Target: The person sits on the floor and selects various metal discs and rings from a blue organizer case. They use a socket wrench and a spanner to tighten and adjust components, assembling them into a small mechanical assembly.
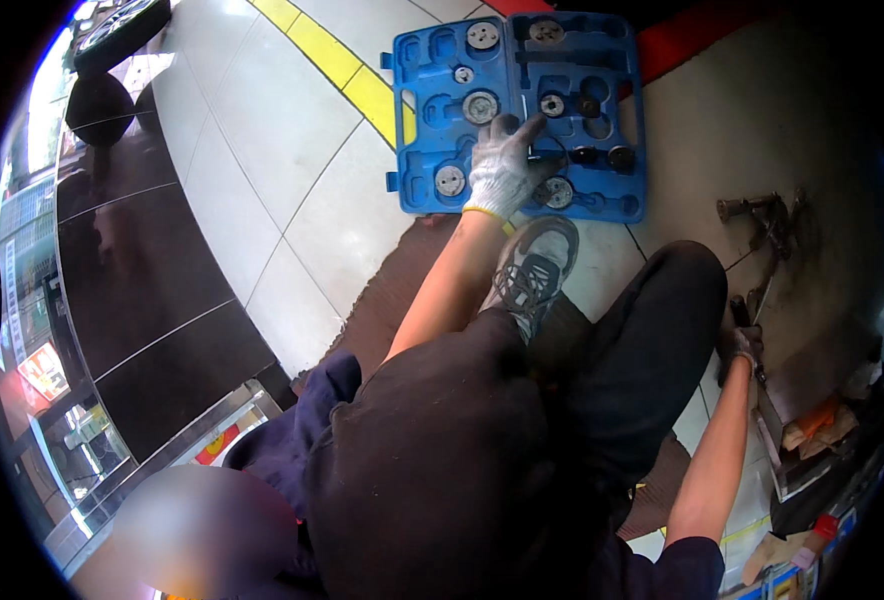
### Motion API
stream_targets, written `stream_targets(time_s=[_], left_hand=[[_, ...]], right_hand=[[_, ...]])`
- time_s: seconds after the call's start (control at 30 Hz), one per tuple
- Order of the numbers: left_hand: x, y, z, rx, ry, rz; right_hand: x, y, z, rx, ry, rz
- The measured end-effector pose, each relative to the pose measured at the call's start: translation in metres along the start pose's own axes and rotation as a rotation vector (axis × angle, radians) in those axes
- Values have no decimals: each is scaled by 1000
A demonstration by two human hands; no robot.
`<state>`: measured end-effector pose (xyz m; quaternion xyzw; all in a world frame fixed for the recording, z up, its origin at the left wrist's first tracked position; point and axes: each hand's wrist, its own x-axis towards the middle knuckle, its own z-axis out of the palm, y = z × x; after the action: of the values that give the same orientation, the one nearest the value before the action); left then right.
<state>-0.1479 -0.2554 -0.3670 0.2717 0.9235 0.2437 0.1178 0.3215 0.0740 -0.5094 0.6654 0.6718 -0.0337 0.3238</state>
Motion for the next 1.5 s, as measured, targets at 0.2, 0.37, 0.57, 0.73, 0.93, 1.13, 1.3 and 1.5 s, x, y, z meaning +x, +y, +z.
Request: stream_targets(time_s=[0.2,0.37,0.57,0.73,0.93,1.13,1.3,1.5], left_hand=[[25,-28,-32,87,-302,56],[31,-28,-13,-13,-70,66],[21,-38,-12,335,-77,143],[7,-37,2,285,-12,136],[-32,-57,-10,152,-95,-246],[-33,-57,-7,164,-138,-153],[-34,-51,-4,-82,-3,-214],[-23,-37,0,-69,-132,-316]], right_hand=[[-57,-37,-32,-90,-165,2],[-16,-2,-24,-49,-129,58],[-29,-17,-23,42,-89,90],[-31,-16,-29,83,-73,91],[-58,-34,-54,54,-128,135],[-58,-28,-60,65,-126,120],[-63,-34,-62,55,-144,115],[-63,-35,-60,30,-99,135]])
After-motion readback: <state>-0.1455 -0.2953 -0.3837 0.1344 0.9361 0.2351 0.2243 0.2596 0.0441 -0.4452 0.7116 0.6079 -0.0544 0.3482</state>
